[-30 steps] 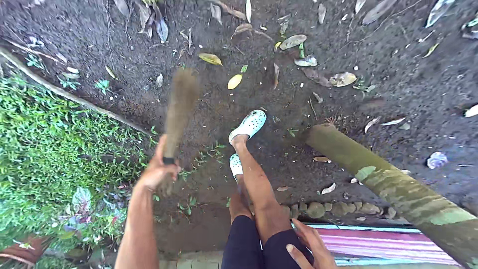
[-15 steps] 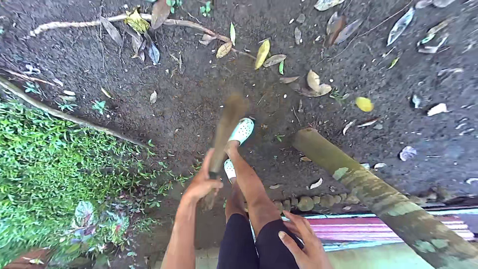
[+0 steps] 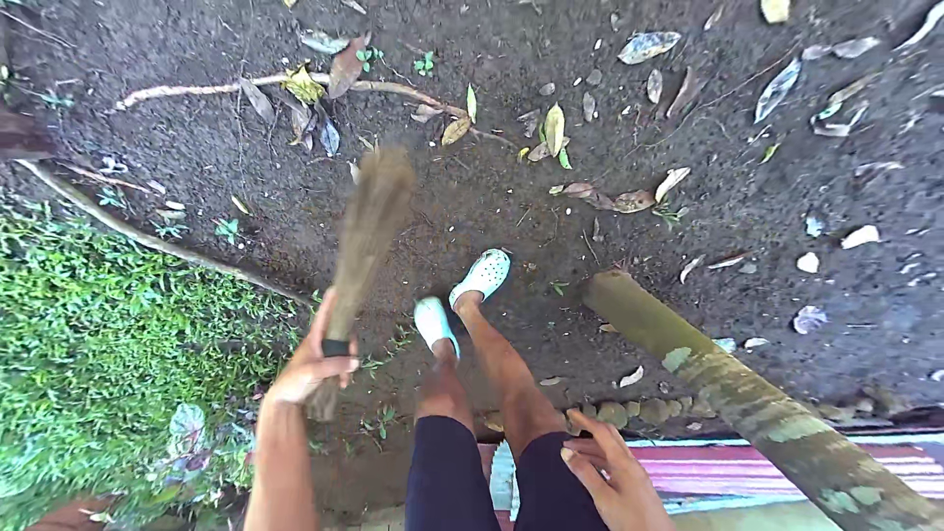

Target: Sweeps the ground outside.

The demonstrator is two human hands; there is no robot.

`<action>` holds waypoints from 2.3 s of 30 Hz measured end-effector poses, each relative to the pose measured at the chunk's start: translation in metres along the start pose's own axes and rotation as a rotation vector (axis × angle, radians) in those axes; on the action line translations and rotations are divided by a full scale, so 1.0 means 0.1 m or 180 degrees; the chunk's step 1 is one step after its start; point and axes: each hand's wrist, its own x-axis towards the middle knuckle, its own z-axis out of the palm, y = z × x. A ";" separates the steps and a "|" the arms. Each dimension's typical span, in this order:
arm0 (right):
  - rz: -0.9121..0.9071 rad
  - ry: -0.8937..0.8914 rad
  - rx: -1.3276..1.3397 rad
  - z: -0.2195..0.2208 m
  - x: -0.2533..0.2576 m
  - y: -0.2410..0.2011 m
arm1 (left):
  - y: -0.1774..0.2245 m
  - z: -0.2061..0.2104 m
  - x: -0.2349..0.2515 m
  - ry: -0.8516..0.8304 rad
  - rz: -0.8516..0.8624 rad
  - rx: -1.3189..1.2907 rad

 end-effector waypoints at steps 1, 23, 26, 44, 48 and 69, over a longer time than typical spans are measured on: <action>-0.0008 -0.0040 0.0020 0.02 -0.01 -0.07 | 0.01 -0.28 -0.10 0.0398 0.0080 -0.0025; 0.0189 0.0021 0.0645 1.19 -0.04 -1.79 | 1.44 -1.17 1.07 0.1748 0.0015 0.0339; 0.0241 0.0105 0.0594 1.31 0.04 -1.87 | 1.13 -0.93 1.64 0.1195 0.0682 0.0243; 0.0286 0.0282 0.1119 1.27 0.02 -2.32 | 2.89 -0.12 2.44 0.0373 -0.0198 0.1723; 0.0160 0.0345 0.1305 1.14 -0.04 -2.42 | 2.76 0.06 1.43 -0.0891 -0.0207 0.1412; 0.0063 0.0344 0.1793 0.98 0.03 -1.45 | 1.70 -0.63 1.63 0.0664 -0.0938 0.1428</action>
